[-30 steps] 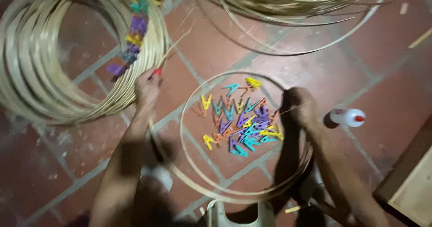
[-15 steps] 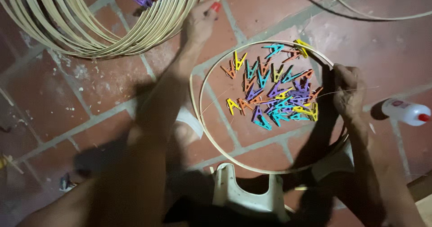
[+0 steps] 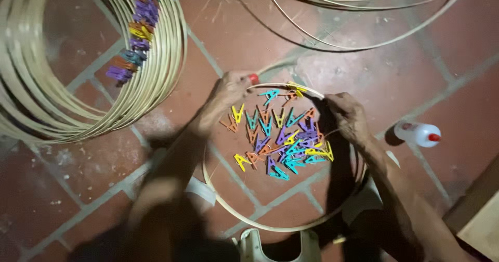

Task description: The person assembles a circular basket frame by applying glue to the ends of thin wooden strips and securing them with colorful plastic clips. The person repeatedly glues and clips the strips to form a continuous ring.

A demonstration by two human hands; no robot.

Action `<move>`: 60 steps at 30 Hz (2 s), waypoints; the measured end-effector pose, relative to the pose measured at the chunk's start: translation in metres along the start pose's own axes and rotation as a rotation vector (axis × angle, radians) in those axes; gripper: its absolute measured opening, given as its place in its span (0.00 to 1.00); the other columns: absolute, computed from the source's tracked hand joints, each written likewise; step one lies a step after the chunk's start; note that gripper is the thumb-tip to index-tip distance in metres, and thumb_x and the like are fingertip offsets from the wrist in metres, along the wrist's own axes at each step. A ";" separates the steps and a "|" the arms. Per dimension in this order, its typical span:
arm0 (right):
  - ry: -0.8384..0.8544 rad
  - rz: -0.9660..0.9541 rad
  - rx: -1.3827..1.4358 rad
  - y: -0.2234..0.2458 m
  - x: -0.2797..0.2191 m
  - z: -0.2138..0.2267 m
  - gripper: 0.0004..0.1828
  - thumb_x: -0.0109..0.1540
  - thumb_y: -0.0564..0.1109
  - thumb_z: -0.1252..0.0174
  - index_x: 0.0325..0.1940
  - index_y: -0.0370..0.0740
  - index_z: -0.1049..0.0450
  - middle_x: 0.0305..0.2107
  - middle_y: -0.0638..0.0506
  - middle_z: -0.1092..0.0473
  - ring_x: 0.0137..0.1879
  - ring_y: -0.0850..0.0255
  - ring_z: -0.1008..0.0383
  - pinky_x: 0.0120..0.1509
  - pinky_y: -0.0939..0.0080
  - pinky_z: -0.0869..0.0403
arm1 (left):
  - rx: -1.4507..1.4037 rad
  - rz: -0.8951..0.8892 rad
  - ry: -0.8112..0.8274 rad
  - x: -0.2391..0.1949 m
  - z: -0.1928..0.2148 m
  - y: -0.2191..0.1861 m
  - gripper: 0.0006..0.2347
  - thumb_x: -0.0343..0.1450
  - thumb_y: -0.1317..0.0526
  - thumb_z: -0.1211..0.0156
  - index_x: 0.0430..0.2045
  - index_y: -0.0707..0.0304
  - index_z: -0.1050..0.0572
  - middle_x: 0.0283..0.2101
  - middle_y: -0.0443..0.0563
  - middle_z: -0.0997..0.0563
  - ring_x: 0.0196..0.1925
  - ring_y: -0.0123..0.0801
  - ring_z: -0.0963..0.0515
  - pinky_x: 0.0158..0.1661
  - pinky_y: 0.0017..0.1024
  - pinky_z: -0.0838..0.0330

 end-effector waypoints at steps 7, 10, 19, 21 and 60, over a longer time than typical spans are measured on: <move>-0.023 -0.017 -0.107 -0.016 -0.014 0.003 0.18 0.65 0.28 0.45 0.57 0.37 0.23 0.37 0.45 0.29 0.47 0.56 0.28 0.54 0.60 0.29 | 0.293 -0.376 -0.505 -0.032 0.118 0.048 0.09 0.79 0.62 0.48 0.48 0.60 0.20 0.36 0.52 0.16 0.36 0.33 0.17 0.34 0.29 0.23; -0.005 -0.008 -0.072 -0.016 -0.009 -0.003 0.17 0.67 0.29 0.45 0.58 0.38 0.23 0.37 0.47 0.29 0.45 0.58 0.28 0.51 0.63 0.29 | 0.298 -0.207 -0.460 -0.019 0.105 0.053 0.10 0.77 0.61 0.47 0.49 0.53 0.19 0.34 0.48 0.15 0.33 0.33 0.18 0.32 0.31 0.24; 0.043 -0.014 -0.077 0.003 0.005 -0.008 0.19 0.61 0.29 0.44 0.55 0.34 0.23 0.39 0.44 0.27 0.48 0.56 0.27 0.56 0.58 0.29 | -0.028 -0.070 -0.013 0.003 0.001 0.008 0.10 0.74 0.60 0.45 0.43 0.56 0.17 0.26 0.47 0.18 0.25 0.22 0.21 0.24 0.24 0.30; 0.073 -0.026 0.003 0.008 0.012 -0.006 0.18 0.62 0.31 0.45 0.55 0.33 0.23 0.40 0.44 0.27 0.50 0.55 0.27 0.58 0.57 0.29 | -0.159 -0.039 0.142 0.016 -0.015 -0.003 0.10 0.73 0.61 0.45 0.42 0.58 0.17 0.25 0.45 0.18 0.22 0.19 0.22 0.21 0.22 0.30; 0.014 -0.611 0.504 0.045 0.024 0.064 0.08 0.59 0.39 0.41 0.37 0.33 0.20 0.20 0.54 0.30 0.22 0.69 0.37 0.23 0.66 0.41 | -0.163 0.018 0.128 -0.001 0.030 -0.135 0.08 0.71 0.60 0.36 0.35 0.66 0.15 0.25 0.48 0.19 0.18 0.22 0.31 0.17 0.25 0.38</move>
Point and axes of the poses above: each hand's wrist, its own x-axis towards the middle knuckle, its own z-axis out of the back of the hand, y = z × x, the point moved 7 cm from there along x, towards the middle knuckle
